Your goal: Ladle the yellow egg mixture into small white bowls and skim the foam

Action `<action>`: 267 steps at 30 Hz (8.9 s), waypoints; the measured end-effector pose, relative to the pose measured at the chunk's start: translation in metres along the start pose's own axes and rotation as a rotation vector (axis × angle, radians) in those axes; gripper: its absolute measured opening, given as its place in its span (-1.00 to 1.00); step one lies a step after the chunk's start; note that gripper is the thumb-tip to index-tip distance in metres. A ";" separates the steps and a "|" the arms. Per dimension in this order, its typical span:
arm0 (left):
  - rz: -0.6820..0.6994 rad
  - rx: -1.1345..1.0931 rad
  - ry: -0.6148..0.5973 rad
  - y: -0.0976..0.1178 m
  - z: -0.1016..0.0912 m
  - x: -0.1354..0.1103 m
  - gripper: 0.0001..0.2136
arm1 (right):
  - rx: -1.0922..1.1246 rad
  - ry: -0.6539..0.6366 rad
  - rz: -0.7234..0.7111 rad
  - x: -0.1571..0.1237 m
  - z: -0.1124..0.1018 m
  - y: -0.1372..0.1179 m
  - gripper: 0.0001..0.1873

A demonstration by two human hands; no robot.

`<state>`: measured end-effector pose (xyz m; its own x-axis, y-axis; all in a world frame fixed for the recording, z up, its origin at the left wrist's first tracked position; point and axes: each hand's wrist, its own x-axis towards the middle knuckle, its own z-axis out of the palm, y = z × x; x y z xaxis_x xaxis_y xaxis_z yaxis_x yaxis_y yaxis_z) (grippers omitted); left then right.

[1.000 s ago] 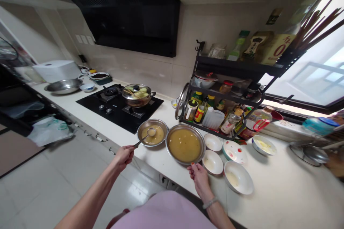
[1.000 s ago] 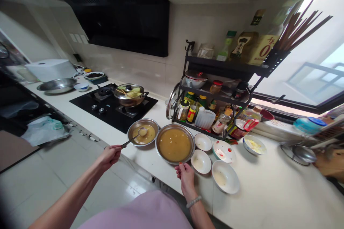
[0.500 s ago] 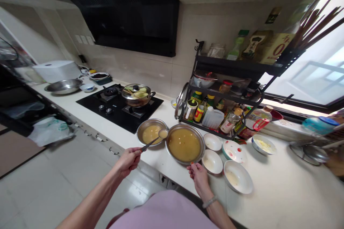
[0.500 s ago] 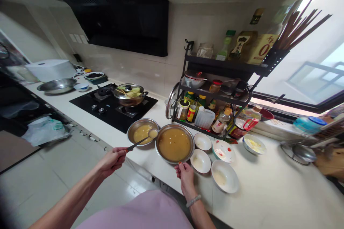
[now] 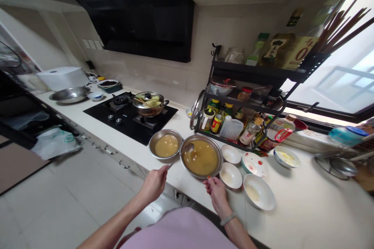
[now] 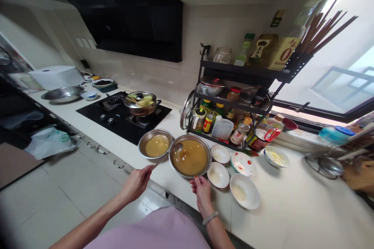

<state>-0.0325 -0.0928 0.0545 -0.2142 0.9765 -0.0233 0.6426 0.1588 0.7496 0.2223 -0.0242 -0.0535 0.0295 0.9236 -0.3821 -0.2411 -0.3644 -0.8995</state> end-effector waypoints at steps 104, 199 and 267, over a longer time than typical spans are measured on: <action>-0.410 -0.575 0.662 -0.070 -0.042 0.057 -0.85 | 0.013 -0.007 0.020 0.001 -0.002 -0.001 -0.58; 0.198 -0.442 0.306 0.013 0.014 0.014 -0.78 | 0.010 0.000 0.004 0.000 0.000 -0.002 -0.59; -0.140 -0.771 0.461 0.011 -0.005 0.037 -0.77 | 0.026 0.005 0.012 0.002 0.001 0.001 -0.54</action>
<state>-0.0371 -0.0553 0.0656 -0.6329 0.7742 -0.0049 -0.0465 -0.0317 0.9984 0.2216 -0.0231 -0.0549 0.0314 0.9187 -0.3937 -0.2666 -0.3719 -0.8892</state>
